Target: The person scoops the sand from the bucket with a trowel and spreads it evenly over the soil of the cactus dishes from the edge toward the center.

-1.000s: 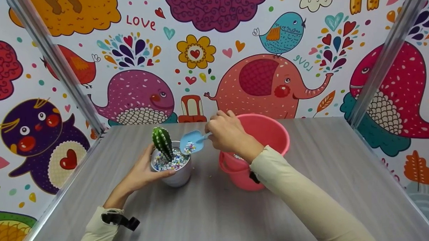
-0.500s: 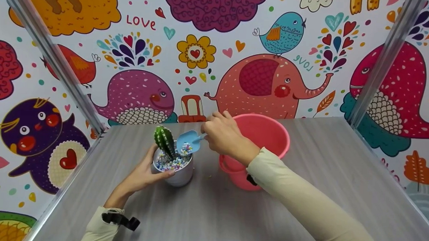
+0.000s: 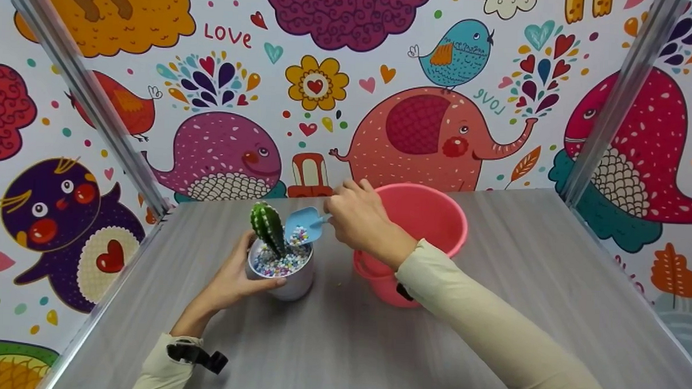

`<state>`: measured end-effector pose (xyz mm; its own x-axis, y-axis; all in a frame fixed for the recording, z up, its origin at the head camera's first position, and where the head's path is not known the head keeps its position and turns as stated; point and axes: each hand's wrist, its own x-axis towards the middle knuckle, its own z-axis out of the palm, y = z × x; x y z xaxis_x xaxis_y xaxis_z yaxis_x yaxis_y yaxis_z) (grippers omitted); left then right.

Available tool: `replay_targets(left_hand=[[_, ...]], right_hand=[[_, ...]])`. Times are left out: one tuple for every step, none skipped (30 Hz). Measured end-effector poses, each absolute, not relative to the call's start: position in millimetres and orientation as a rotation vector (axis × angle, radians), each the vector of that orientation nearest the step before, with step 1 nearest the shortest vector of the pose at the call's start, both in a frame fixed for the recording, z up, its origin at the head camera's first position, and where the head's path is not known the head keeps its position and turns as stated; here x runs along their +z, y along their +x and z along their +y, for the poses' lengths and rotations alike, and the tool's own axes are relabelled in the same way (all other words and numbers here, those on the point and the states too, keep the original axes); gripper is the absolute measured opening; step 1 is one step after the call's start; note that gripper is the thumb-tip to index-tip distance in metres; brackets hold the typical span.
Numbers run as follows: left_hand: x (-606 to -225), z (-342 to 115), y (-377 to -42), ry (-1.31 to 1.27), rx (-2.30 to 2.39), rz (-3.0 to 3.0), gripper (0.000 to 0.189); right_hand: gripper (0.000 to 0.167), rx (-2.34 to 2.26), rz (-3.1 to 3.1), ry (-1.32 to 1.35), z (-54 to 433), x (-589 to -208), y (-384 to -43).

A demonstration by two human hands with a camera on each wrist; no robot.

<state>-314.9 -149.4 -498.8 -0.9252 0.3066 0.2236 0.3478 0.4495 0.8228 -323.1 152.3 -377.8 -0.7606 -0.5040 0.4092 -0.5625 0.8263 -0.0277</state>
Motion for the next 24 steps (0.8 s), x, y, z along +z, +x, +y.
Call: replay_targets(left_hand=[[-498.6,-150.7,-314.6,-0.607,-1.539,-2.635,0.130],[-498.9,-151.7,-314.7,-0.619,-1.567,-2.629,0.129],[-499.3,-152.2,-314.6,-0.626,-1.589,-2.628,0.129],[-499.9,-152.1,-314.8,-0.632,-1.598,-2.625,0.128],[-500.6,-151.4,-314.8,-0.630,-1.596,-2.626,0.128],[-501.2,-150.1,-314.7,-0.628,-1.592,-2.627,0.129],[-501.5,-148.4,-314.6,-0.619,-1.580,-2.631,0.129],[-502.0,-146.3,-314.4,-0.611,-1.561,-2.633,0.130],[-502.1,-144.1,-313.9,-0.595,-1.538,-2.639,0.131],[-502.1,-142.1,-313.5,-0.580,-1.516,-2.642,0.132],[-501.9,-140.4,-313.0,-0.568,-1.501,-2.642,0.132],[-501.7,-139.1,-312.7,-0.560,-1.495,-2.635,0.132],[-501.5,-138.4,-312.7,-0.549,-1.487,-2.629,0.132],[-501.1,-138.2,-312.8,-0.543,-1.489,-2.619,0.132],[-501.4,-138.7,-313.3,-0.541,-1.499,-2.610,0.131],[-501.3,-139.6,-313.5,-0.535,-1.515,-2.603,0.130],[-501.3,-140.8,-313.8,-0.533,-1.534,-2.597,0.130],[-501.4,-142.0,-314.2,-0.535,-1.551,-2.591,0.129],[-501.5,-143.4,-314.6,-0.538,-1.567,-2.587,0.128],[-501.6,-144.8,-314.9,-0.542,-1.586,-2.583,0.128],[-501.9,-146.2,-315.4,-0.550,-1.604,-2.579,0.128],[-501.6,-147.5,-315.6,-0.553,-1.616,-2.580,0.128],[-501.6,-148.9,-316.0,-0.562,-1.621,-2.582,0.128],[-501.8,-150.2,-316.5,-0.573,-1.631,-2.580,0.128]], right_hand=[[0.020,0.209,-2.619,0.795,151.8,-377.9,-323.0],[0.020,0.207,-2.617,0.791,151.4,-378.1,-323.0],[0.020,0.205,-2.616,0.788,151.0,-378.3,-323.0],[0.020,0.203,-2.614,0.787,150.7,-378.5,-322.9],[0.020,0.200,-2.612,0.786,150.5,-378.7,-322.8],[0.020,0.196,-2.610,0.786,150.5,-378.9,-322.7],[0.020,0.192,-2.607,0.785,150.5,-379.2,-322.7],[0.019,0.186,-2.603,0.784,150.5,-379.4,-322.7],[0.019,0.183,-2.600,0.784,150.4,-379.5,-322.6],[0.019,0.179,-2.597,0.784,150.4,-379.7,-322.6],[0.018,0.175,-2.594,0.783,150.3,-379.9,-322.7],[0.018,0.172,-2.590,0.782,150.3,-380.2,-322.8],[0.018,0.170,-2.587,0.781,150.1,-380.4,-322.8],[0.018,0.168,-2.585,0.781,149.9,-380.5,-322.8],[0.018,0.166,-2.581,0.782,149.6,-380.7,-322.7],[0.018,0.162,-2.576,0.783,149.4,-380.9,-322.6],[0.018,0.159,-2.571,0.785,149.1,-381.1,-322.4],[0.018,0.154,-2.565,0.785,148.9,-381.2,-322.3],[0.018,0.149,-2.560,0.786,148.6,-381.4,-322.1],[0.018,0.146,-2.556,0.786,148.4,-381.7,-322.0],[0.017,0.141,-2.552,0.785,148.3,-382.0,-321.9],[0.017,0.138,-2.548,0.784,148.2,-382.3,-321.9],[0.017,0.138,-2.546,0.783,148.1,-382.8,-322.0],[0.017,0.137,-2.545,0.781,148.1,-383.2,-322.2]])
